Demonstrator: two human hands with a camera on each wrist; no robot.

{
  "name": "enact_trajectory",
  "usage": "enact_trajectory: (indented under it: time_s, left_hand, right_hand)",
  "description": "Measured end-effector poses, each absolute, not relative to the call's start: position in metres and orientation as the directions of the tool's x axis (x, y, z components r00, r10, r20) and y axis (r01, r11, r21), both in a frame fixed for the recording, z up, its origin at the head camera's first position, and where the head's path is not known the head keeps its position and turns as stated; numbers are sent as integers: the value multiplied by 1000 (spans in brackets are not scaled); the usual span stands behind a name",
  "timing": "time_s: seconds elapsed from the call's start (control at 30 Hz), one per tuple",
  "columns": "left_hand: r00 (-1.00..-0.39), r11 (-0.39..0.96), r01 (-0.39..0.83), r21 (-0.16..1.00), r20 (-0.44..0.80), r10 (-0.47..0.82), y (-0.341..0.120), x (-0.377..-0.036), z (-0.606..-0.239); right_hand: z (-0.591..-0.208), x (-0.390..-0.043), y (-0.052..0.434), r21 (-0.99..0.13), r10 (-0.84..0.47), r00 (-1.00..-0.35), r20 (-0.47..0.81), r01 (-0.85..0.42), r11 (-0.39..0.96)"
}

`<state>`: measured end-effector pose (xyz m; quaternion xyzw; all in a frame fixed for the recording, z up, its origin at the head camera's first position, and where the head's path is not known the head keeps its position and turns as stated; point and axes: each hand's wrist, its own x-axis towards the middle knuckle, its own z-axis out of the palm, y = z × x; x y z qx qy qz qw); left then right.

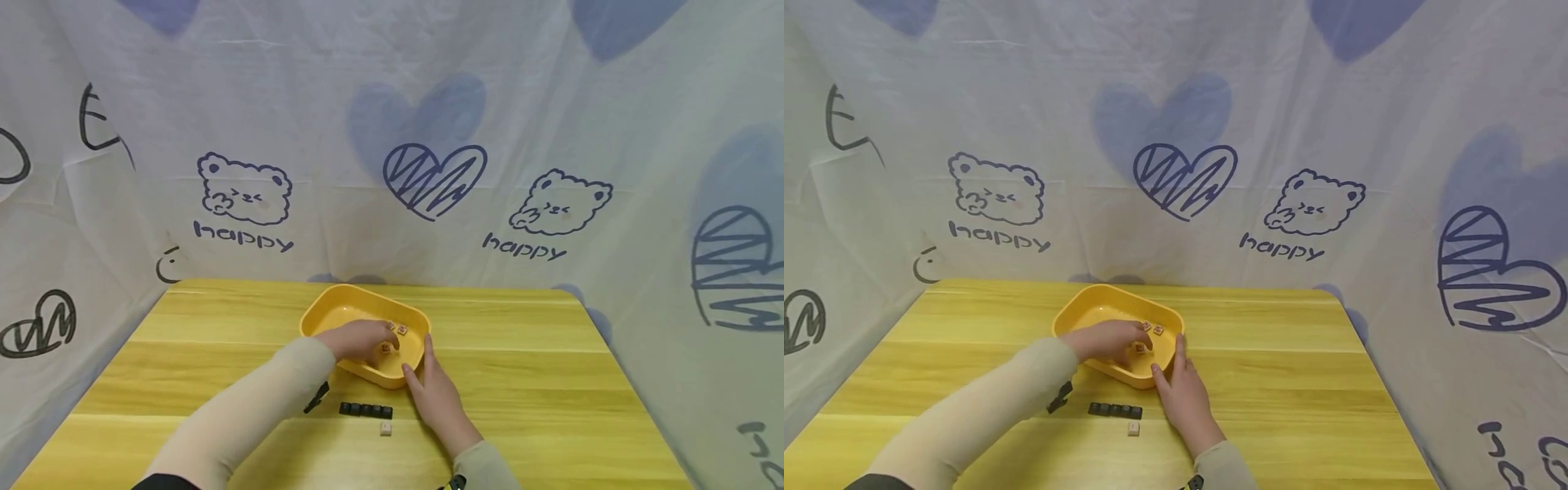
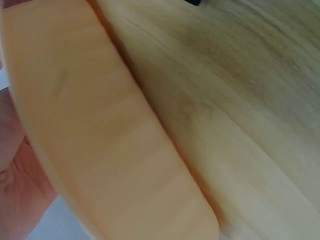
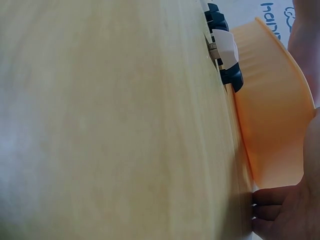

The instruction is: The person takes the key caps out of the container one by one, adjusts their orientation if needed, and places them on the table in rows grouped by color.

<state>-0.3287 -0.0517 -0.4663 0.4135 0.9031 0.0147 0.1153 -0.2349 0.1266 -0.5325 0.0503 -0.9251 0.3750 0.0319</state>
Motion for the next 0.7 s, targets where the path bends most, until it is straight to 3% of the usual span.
enact_trajectory:
  time_s: [0.43, 0.7]
  left_hand:
    - [-588, 607, 788, 104, -168, 791, -44, -332, -475]
    - [-616, 618, 776, 129, -60, 786, -51, -334, -473]
  right_hand:
    - [-532, -235, 126, -689, -72, -992, 102, -122, 714]
    - [-531, -234, 127, -689, -67, -993, 95, -114, 716]
